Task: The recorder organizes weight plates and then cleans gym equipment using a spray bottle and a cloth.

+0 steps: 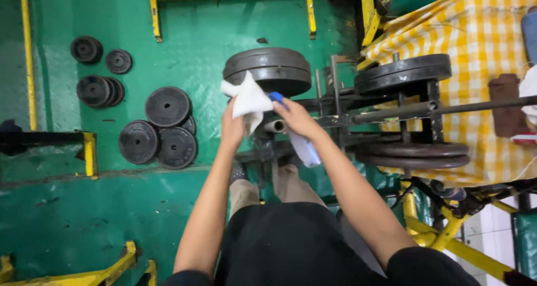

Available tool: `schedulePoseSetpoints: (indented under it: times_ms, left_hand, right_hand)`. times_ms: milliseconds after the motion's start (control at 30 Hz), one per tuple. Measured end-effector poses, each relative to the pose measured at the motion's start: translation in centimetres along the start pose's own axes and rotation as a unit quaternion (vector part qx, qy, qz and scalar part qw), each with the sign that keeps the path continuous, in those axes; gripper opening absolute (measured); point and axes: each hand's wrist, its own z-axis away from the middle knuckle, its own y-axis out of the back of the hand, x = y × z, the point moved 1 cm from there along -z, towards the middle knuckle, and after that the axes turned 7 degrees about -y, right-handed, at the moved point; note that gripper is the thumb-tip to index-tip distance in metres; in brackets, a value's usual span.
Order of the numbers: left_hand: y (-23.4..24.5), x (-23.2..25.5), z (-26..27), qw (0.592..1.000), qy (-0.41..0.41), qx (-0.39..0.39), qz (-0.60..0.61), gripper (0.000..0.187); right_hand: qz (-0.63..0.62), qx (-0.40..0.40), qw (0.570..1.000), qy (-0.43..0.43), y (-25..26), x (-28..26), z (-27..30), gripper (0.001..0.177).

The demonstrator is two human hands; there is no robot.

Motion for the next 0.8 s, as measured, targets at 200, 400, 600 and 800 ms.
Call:
schedulePoseSetpoints:
  times_ms: [200,400,600,800]
  left_hand:
    - [-2.2,1.1,0.8,0.968,-0.153,-0.124,-0.158,0.051]
    - [-0.1,3.3,1.4,0.926,-0.075,-0.233,-0.287,0.043]
    - [-1.7,2.6,-0.3,0.943,-0.243,-0.17,-0.15,0.058]
    - [1.4,-6.3,2.8,0.994,-0.009,-0.07,-0.087,0.034]
  right_hand:
    - [-0.071,-0.027,0.996,-0.056,2.8,0.3,1.9,0.048]
    - [-0.13,-0.006,0.989,-0.075,6.2,3.9,6.5,0.047]
    - [-0.167,0.037,0.982,-0.079,4.6,6.0,8.8,0.05]
    - [-0.178,0.103,0.978,-0.028,1.6,5.2,9.5,0.055]
